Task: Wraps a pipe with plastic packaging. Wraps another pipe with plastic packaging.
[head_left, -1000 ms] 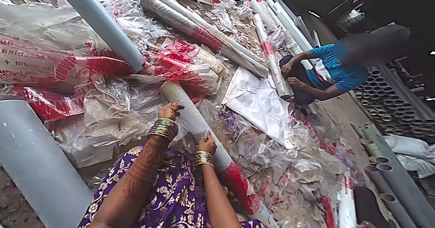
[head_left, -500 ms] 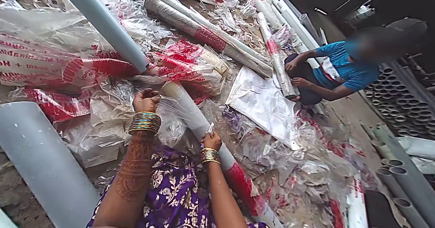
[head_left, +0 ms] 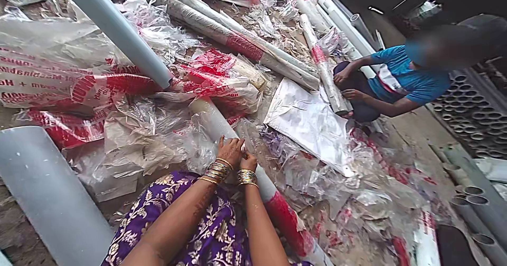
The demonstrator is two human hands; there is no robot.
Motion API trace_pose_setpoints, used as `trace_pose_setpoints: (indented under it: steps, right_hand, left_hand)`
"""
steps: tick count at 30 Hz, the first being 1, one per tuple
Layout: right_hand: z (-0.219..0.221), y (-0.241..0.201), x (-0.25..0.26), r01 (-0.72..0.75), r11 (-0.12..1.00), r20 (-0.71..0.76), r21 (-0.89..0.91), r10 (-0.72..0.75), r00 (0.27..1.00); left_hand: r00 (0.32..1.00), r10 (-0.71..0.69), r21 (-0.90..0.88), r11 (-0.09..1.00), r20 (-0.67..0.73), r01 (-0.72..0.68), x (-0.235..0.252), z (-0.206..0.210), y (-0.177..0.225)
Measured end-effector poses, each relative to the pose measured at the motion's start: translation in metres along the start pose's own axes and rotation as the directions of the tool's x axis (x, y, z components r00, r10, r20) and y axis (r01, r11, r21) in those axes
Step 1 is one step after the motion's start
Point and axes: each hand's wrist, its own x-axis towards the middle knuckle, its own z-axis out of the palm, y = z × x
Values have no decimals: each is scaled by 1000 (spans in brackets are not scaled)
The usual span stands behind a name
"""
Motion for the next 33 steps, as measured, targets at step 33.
trace_pose_setpoints:
  steps: [33]
  right_hand:
    - [26,-7,-1,-57,996,21,71,55,998]
  left_hand:
    - [936,-352,-179,919,27,351,-1,-43,-19]
